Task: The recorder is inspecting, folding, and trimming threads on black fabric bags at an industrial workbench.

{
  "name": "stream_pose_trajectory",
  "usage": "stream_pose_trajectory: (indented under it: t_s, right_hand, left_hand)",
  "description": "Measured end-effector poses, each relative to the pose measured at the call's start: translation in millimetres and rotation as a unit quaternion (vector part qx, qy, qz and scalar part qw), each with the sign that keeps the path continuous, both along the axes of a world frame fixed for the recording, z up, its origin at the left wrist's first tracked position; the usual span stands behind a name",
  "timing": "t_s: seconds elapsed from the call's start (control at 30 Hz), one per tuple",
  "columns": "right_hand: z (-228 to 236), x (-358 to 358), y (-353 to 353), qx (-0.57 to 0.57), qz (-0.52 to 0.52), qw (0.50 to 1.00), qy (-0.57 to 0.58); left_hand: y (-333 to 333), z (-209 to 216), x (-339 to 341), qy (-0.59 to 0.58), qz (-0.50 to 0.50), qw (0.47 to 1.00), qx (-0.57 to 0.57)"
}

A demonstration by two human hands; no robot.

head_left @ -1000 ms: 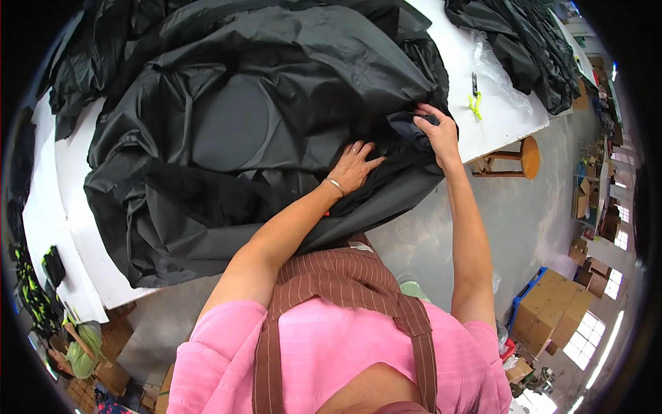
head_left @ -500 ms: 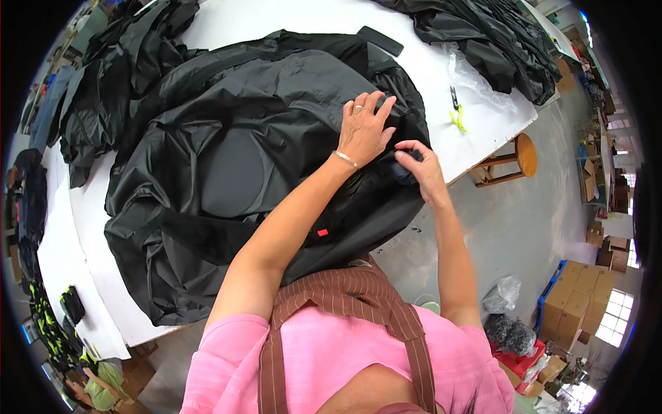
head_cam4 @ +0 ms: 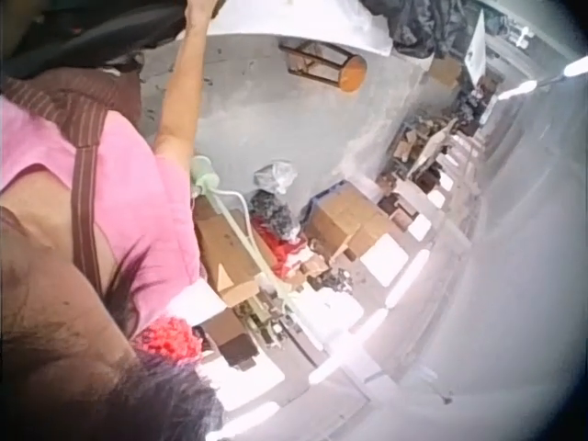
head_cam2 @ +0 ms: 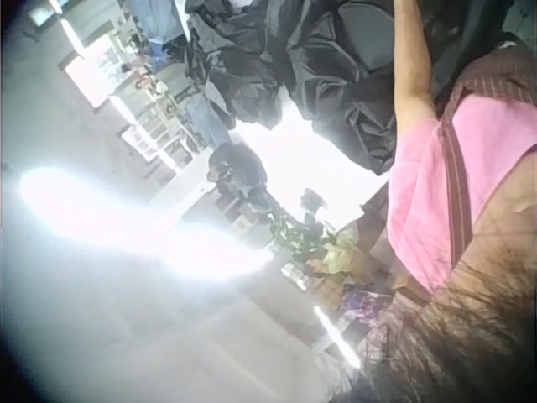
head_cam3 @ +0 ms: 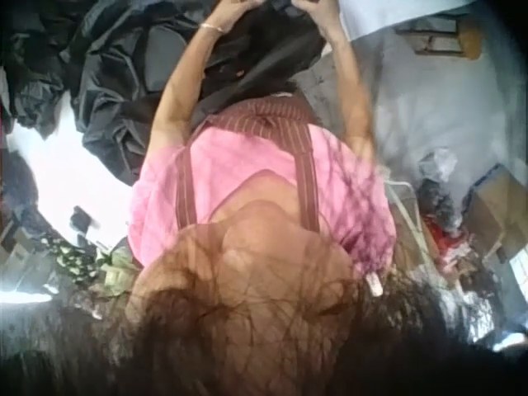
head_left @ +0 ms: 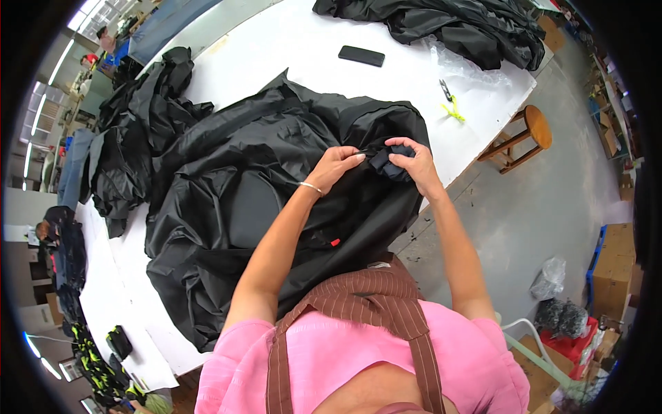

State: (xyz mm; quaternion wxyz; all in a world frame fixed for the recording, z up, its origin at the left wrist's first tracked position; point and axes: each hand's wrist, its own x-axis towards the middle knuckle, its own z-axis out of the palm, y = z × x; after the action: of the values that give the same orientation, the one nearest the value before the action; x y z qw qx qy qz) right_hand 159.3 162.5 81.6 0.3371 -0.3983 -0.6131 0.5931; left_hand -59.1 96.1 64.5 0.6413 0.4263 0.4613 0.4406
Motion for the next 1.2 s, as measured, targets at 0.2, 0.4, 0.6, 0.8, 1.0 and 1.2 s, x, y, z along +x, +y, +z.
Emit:
stream_pose_trajectory:
  t_s: [0.2,0.4,0.6,0.8,1.0,1.2]
  right_hand:
    - [-5.7,4.6,-0.8,-0.317,-0.037,0.910,0.263]
    - [5.3,-7.1,-29.2,-0.381,-0.069,0.810,0.442]
    - [29.1,-26.0,-62.2,-0.172,0.020,0.924,0.342]
    - [26.8,-44.3,-72.8,0.270,-0.084,0.959,-0.002]
    - [29.7,-34.0,-64.8,0.233,-0.016,0.972,-0.013]
    - [27.3,-20.9,-63.9,0.191,0.029,0.981,-0.020]
  left_hand:
    - [-24.7,16.8,2.2,-0.142,0.132,0.980,-0.039]
    - [-30.2,3.1,-1.7,-0.107,0.157,0.982,-0.005]
    - [-38.4,20.7,17.0,-0.109,0.180,0.977,0.024]
    - [-49.6,28.3,22.0,-0.126,0.163,0.977,0.047]
    - [-57.7,26.5,29.1,-0.082,0.190,0.977,0.056]
    - [-62.1,25.6,32.3,-0.023,0.185,0.981,0.058]
